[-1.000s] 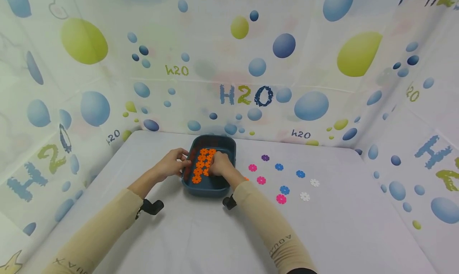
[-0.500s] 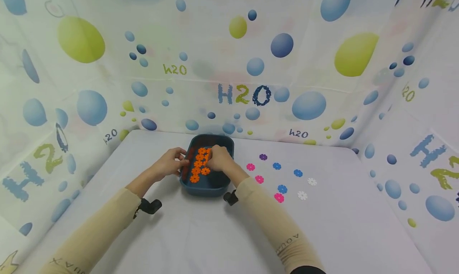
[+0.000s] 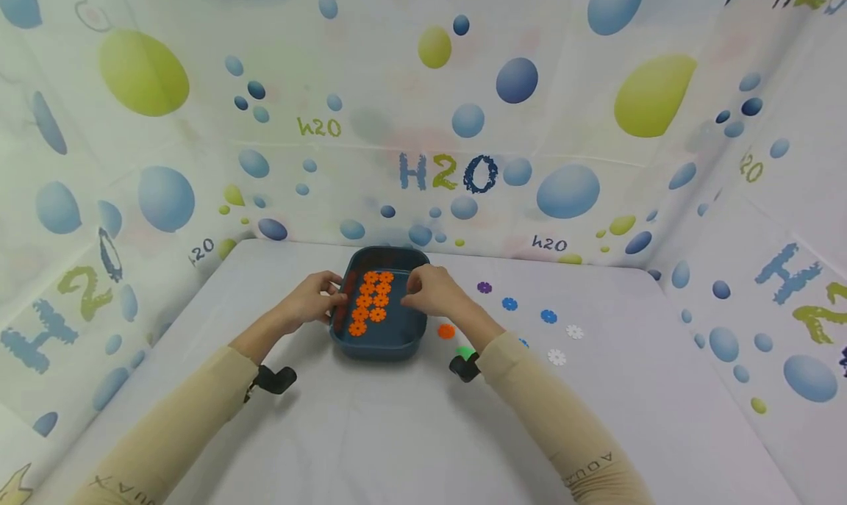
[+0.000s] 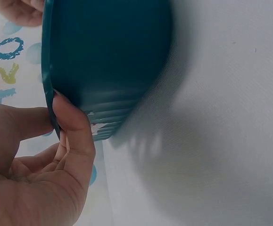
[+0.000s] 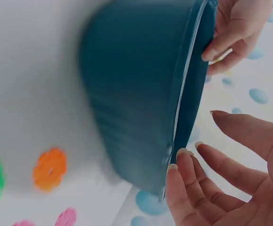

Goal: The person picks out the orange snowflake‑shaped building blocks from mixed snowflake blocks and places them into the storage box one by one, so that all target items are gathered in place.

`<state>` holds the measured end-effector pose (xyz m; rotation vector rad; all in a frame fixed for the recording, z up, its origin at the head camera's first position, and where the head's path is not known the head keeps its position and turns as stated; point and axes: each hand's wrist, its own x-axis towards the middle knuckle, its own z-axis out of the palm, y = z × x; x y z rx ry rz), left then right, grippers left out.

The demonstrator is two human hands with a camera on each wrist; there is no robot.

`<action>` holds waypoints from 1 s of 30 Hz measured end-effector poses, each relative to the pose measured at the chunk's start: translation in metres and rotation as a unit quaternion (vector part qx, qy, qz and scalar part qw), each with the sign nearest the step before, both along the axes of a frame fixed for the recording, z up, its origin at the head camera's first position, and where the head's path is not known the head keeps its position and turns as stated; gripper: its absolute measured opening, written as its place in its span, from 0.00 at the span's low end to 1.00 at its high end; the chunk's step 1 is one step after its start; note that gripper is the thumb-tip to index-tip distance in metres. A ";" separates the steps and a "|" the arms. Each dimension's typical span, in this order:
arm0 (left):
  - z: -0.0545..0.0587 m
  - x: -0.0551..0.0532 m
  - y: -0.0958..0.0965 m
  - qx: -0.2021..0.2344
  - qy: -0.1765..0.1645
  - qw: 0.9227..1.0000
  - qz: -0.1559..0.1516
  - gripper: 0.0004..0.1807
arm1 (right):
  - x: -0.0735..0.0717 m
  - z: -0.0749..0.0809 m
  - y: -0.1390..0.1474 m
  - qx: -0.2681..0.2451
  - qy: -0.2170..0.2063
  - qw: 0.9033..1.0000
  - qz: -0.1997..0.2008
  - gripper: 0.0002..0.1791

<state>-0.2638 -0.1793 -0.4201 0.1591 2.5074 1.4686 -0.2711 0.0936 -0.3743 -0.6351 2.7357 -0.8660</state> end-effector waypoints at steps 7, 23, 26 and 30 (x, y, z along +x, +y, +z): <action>0.002 0.002 -0.001 -0.001 0.001 1.000 0.001 0.21 | 0.005 -0.004 0.031 -0.007 0.017 1.000 0.015 0.15; -0.001 0.002 -0.001 -0.002 -0.005 1.000 0.005 0.20 | 0.004 -0.044 0.078 -0.013 -0.012 0.999 0.039 0.17; -0.001 0.002 0.000 -0.002 -0.003 1.000 0.005 0.21 | 0.003 -0.051 0.081 -0.010 -0.018 0.999 0.033 0.15; 0.001 0.001 0.000 -0.004 0.000 1.000 0.003 0.21 | 0.003 -0.057 0.082 -0.009 -0.032 0.999 0.021 0.14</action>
